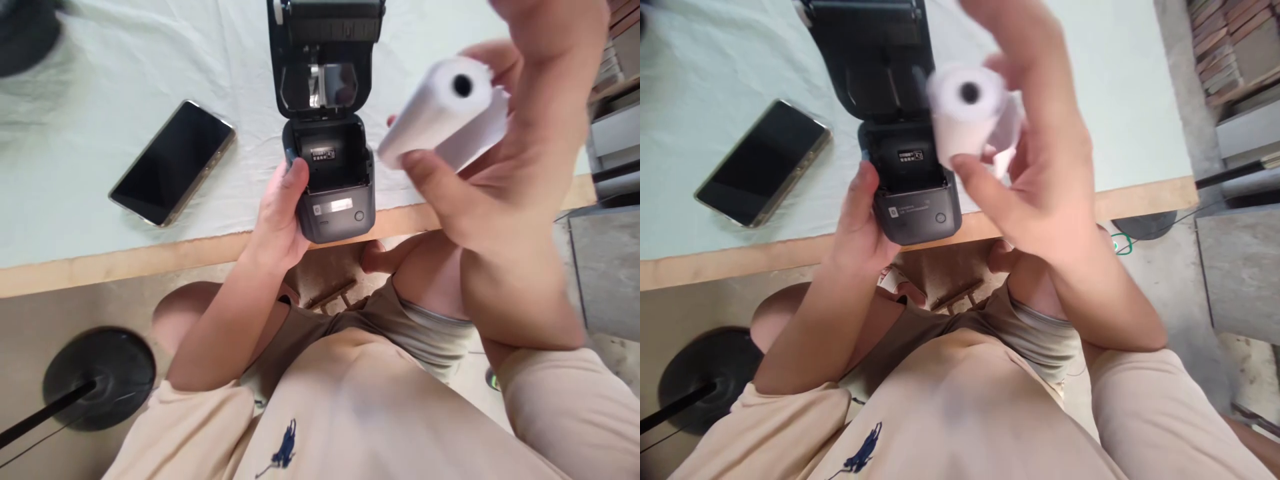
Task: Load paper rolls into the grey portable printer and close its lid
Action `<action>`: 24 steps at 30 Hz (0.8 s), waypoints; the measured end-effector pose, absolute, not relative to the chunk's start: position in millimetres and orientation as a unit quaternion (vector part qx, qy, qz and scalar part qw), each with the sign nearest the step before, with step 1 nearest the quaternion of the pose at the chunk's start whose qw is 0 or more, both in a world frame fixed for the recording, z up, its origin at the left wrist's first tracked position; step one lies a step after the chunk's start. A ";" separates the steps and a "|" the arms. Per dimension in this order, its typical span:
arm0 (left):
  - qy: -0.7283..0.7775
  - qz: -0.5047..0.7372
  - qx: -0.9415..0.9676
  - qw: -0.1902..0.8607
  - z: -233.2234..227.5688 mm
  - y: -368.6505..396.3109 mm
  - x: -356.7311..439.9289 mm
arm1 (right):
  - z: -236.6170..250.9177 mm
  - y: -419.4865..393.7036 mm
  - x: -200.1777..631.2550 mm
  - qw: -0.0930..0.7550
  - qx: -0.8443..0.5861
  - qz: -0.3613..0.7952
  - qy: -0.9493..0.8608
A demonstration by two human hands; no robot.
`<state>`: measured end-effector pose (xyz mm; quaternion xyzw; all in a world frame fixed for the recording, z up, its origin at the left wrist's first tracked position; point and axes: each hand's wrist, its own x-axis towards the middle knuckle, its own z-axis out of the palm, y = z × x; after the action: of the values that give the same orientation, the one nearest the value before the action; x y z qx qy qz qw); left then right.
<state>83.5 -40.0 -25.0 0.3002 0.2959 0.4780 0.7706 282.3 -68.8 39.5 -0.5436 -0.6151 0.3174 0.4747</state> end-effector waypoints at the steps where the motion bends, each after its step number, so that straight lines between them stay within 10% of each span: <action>1: 0.287 0.482 0.304 0.770 -24.8 -40.4 84.2 | 48.0 -66.6 276.5 0.435 -0.534 0.260 -0.677; 8: 0.260 0.497 0.300 0.772 -31.4 -41.1 84.4 | 53.2 -33.9 249.1 0.208 -0.523 0.068 -0.824; 24: 0.281 0.494 0.313 0.761 -33.5 -40.6 73.9 | 32.5 -34.6 254.8 0.491 -0.472 0.159 -0.715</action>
<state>73.9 -40.6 -33.5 0.3130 0.2811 0.4940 0.7609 254.8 -34.6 32.5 -0.4717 -0.7148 0.1588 0.4913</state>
